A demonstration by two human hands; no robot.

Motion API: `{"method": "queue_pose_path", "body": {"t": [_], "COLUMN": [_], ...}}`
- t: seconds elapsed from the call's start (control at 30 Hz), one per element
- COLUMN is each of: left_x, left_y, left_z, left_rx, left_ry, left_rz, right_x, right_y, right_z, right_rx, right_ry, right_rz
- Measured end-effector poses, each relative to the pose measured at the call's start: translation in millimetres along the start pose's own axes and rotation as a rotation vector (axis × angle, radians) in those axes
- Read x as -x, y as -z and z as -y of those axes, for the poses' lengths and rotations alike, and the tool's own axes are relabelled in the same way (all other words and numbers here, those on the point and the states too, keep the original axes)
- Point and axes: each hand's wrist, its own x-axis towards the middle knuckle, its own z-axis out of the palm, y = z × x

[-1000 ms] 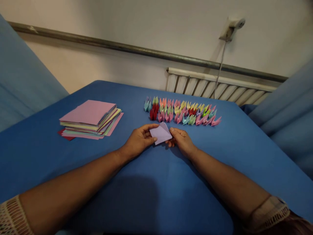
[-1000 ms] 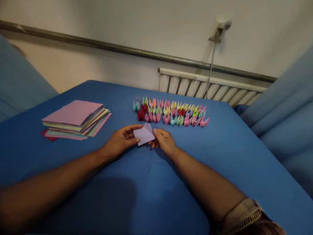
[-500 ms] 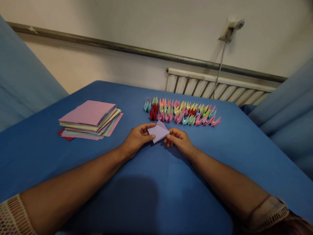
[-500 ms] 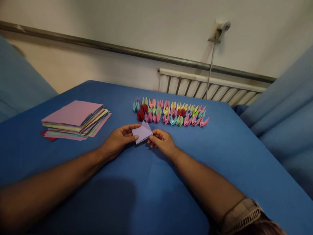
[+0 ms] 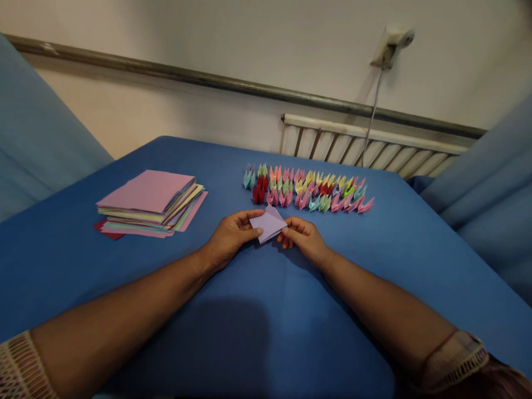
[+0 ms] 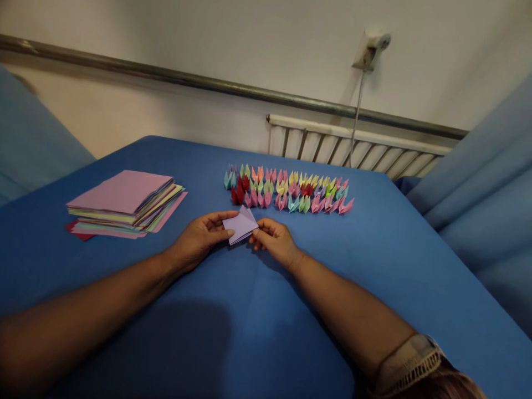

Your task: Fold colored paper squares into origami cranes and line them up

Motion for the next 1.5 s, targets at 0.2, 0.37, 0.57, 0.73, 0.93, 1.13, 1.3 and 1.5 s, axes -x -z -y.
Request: {"method": "queue_pose_path", "body": {"t": [0.2, 0.37, 0.57, 0.73, 0.93, 1.13, 1.3, 1.5], "left_x": [-1.2, -0.5, 0.3, 0.0, 5.2, 13.7, 14.2, 11.6], "left_y": [0.0, -1.1, -2.5, -2.0, -5.4, -9.7, -13.5, -14.2], "left_z": [0.8, -0.9, -2.6, -1.1, -2.6, -6.4, -4.2, -1.8], "left_rx": [0.015, 0.003, -0.008, -0.016, -0.119, -0.227, -0.381, -0.408], "left_ry": [0.011, 0.005, -0.012, -0.025, -0.009, -0.026, -0.123, -0.173], "left_rz": [0.008, -0.006, -0.016, 0.000, 0.111, 0.254, 0.143, 0.020], "right_x": [0.5, 0.5, 0.1, -0.8, -0.4, 2.3, 3.4, 2.7], "right_y": [1.4, 2.0, 2.9, 2.7, -1.6, -9.2, -11.2, -10.0], "right_z": [-0.3, -1.3, -4.1, -4.7, -2.0, -4.5, -11.8, -16.8], "right_rx": [-0.016, -0.019, -0.023, -0.008, 0.072, 0.141, 0.258, 0.376], "right_ry": [0.000, 0.004, 0.003, -0.001, 0.026, 0.066, 0.083, 0.115], "right_rz": [-0.002, 0.009, 0.005, 0.000, -0.048, -0.191, -0.174, -0.158]}}
